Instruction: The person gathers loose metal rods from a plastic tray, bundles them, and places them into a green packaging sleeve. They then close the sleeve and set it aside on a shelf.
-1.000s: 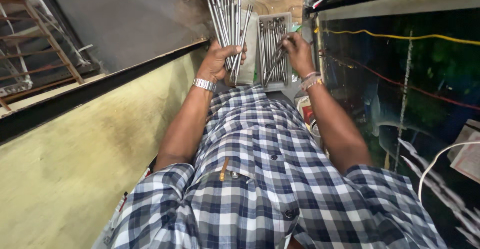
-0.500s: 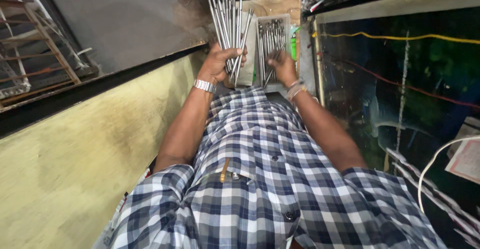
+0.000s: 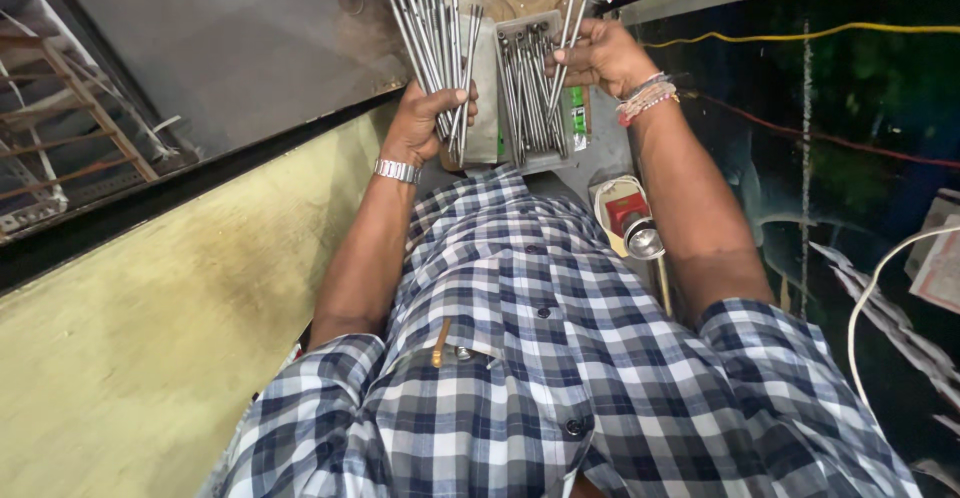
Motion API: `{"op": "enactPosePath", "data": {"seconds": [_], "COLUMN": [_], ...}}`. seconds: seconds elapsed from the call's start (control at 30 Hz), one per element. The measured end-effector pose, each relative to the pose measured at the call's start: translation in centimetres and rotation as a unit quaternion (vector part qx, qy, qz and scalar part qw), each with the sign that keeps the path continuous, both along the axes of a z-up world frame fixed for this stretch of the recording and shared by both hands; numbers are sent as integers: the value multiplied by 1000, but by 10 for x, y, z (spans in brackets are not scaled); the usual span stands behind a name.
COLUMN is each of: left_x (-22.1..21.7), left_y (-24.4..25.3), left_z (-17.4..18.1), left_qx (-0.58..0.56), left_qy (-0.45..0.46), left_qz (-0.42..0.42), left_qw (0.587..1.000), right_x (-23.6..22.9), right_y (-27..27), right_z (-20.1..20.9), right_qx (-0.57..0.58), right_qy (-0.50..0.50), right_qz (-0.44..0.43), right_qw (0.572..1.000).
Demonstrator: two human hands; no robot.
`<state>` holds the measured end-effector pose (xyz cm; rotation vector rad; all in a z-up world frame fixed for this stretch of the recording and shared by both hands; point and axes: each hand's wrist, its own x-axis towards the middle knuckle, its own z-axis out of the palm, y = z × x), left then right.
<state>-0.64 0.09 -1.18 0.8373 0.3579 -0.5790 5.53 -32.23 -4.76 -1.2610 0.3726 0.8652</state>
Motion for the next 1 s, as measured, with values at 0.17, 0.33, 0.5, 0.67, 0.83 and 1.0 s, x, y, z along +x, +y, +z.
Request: {"op": "enactPosePath", "data": {"seconds": [0.17, 0.33, 0.5, 0.67, 0.83, 1.0], "left_x": [-1, -2, -2, 0, 8, 6], "left_y": [1, 0, 2, 3, 2, 8], "left_z": [-1, 1, 3, 2, 1, 0], "left_qx": [18, 11, 6, 6, 16, 16], "left_qy": [0, -4, 12, 8, 14, 14], "left_qz": [9, 4, 6, 9, 3, 4], "left_qw": [1000, 1000, 1000, 1000, 1000, 1000], "right_x": [-10, -34, -36, -7, 10, 7], "right_y": [8, 32, 53, 71, 69, 57], "right_z": [-23, -74, -99, -121, -165, -162], "right_qx": [-173, -355, -312, -316, -449, -424], "right_qy": [-37, -159, -132, -77, -299, -338], "right_qz": [43, 202, 186, 124, 280, 320], "right_qw": [983, 899, 922, 937, 794, 777]}}
